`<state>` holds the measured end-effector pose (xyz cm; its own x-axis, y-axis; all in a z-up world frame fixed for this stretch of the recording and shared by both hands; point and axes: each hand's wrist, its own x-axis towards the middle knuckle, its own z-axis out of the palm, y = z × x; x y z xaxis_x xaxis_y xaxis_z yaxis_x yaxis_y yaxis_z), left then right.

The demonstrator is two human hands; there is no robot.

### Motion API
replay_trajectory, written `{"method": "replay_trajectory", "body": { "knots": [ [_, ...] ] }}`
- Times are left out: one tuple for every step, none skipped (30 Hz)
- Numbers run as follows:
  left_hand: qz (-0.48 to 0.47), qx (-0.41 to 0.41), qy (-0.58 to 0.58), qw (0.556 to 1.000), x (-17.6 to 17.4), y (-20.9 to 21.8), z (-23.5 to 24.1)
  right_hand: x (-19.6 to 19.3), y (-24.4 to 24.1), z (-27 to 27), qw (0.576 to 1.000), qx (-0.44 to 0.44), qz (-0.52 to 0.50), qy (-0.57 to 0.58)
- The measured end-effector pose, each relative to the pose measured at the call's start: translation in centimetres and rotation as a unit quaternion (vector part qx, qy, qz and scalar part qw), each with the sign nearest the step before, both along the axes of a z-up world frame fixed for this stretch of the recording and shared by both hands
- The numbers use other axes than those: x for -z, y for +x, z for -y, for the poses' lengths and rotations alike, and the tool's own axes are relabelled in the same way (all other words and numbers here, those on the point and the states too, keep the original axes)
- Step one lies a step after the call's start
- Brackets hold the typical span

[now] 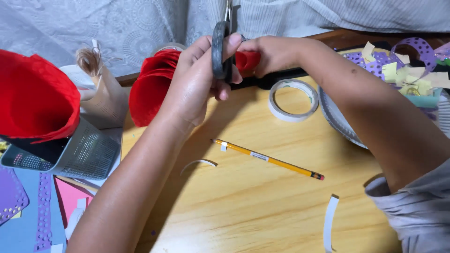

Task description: Assembling a decorative paper cone by applying double-sided tape and attaching a yellow paper fringe.

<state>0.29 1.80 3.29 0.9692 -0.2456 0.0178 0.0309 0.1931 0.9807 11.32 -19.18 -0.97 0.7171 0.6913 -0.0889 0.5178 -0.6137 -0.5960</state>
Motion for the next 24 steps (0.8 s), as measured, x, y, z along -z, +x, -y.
{"method": "replay_trajectory", "body": {
  "knots": [
    [-0.005,0.005,-0.006,1.0,-0.2,-0.2,0.0,0.2,-0.1,0.0,0.994,0.077,-0.019,-0.076],
    [-0.007,0.0,-0.007,1.0,-0.4,-0.4,0.0,0.5,0.0,0.0,0.994,0.072,-0.021,-0.077],
    [-0.006,0.005,-0.002,1.0,-0.6,-0.6,-0.1,0.9,0.1,-0.1,0.995,0.079,-0.031,-0.053],
    [-0.001,0.013,0.003,1.0,-0.9,-0.8,0.1,1.0,0.1,0.1,0.995,0.089,-0.039,-0.028],
    [0.001,0.011,0.002,1.0,-1.1,-0.8,0.0,1.6,0.7,0.1,0.995,0.087,-0.037,-0.029],
    [0.015,0.017,0.014,1.0,-1.2,-1.1,0.1,2.5,1.1,0.2,0.994,0.105,0.03,-0.022],
    [0.029,0.023,0.026,0.999,-1.3,-1.4,0.1,3.4,1.3,0.2,0.988,0.122,0.098,-0.014],
    [0.03,0.02,0.025,0.999,-0.9,-1.2,0.1,2.9,1.3,0.3,0.988,0.119,0.099,-0.014],
    [0.047,0.022,0.016,0.999,-0.5,-1.2,0.1,2.3,1.3,0.5,0.984,0.135,0.115,0.031],
    [0.066,0.029,0.007,0.997,-0.1,-1.0,0.3,1.7,1.2,0.9,0.976,0.153,0.132,0.076],
    [0.068,0.029,0.008,0.997,0.0,-0.9,0.1,0.2,0.9,1.8,0.976,0.153,0.134,0.077],
    [0.101,0.037,-0.014,0.994,0.3,-0.8,0.0,-1.0,0.3,2.9,0.969,0.184,0.136,0.098],
    [0.133,0.046,-0.036,0.989,0.5,-0.7,-0.1,-2.3,-0.2,4.0,0.96,0.214,0.138,0.119],
    [0.135,0.05,-0.036,0.989,0.3,-0.7,-0.4,-4.4,-1.9,4.8,0.958,0.218,0.14,0.119],
    [0.15,0.052,-0.016,0.987,0.0,-0.8,-0.6,-6.4,-3.6,5.5,0.956,0.28,0.08,0.036],
    [0.163,0.054,0.003,0.985,-0.3,-0.9,-0.9,-8.4,-5.4,6.2,0.939,0.339,0.016,-0.047],
    [0.164,0.059,0.002,0.985,-0.4,-0.8,-0.9,-8.4,-6.8,7.6,0.937,0.345,0.016,-0.047],
    [0.188,0.069,0.003,0.98,-0.5,-0.9,-1.0,-8.4,-8.1,8.7,0.944,0.33,-0.016,0.019],
    [0.212,0.079,0.004,0.974,-0.5,-1.0,-1.2,-8.4,-9.5,9.9,0.945,0.313,-0.047,0.085],
    [0.213,0.081,0.003,0.974,-0.1,-0.9,-1.0,-7.5,-10.5,11.0,0.944,0.315,-0.046,0.085],
    [0.214,0.09,-0.004,0.973,0.3,-0.8,-0.9,-6.5,-11.6,12.0,0.962,0.24,-0.049,0.122],
    [0.213,0.1,-0.011,0.972,0.8,-0.7,-0.7,-5.5,-12.7,13.0,0.972,0.163,-0.055,0.158],
    [0.213,0.102,-0.011,0.972,1.2,-0.8,-0.1,-5.3,-14.3,12.4,0.972,0.165,-0.055,0.159],
    [0.204,0.092,-0.023,0.974,1.8,-0.9,0.5,-5.0,-15.8,11.7,0.966,0.193,-0.07,0.155]
  ]
}}
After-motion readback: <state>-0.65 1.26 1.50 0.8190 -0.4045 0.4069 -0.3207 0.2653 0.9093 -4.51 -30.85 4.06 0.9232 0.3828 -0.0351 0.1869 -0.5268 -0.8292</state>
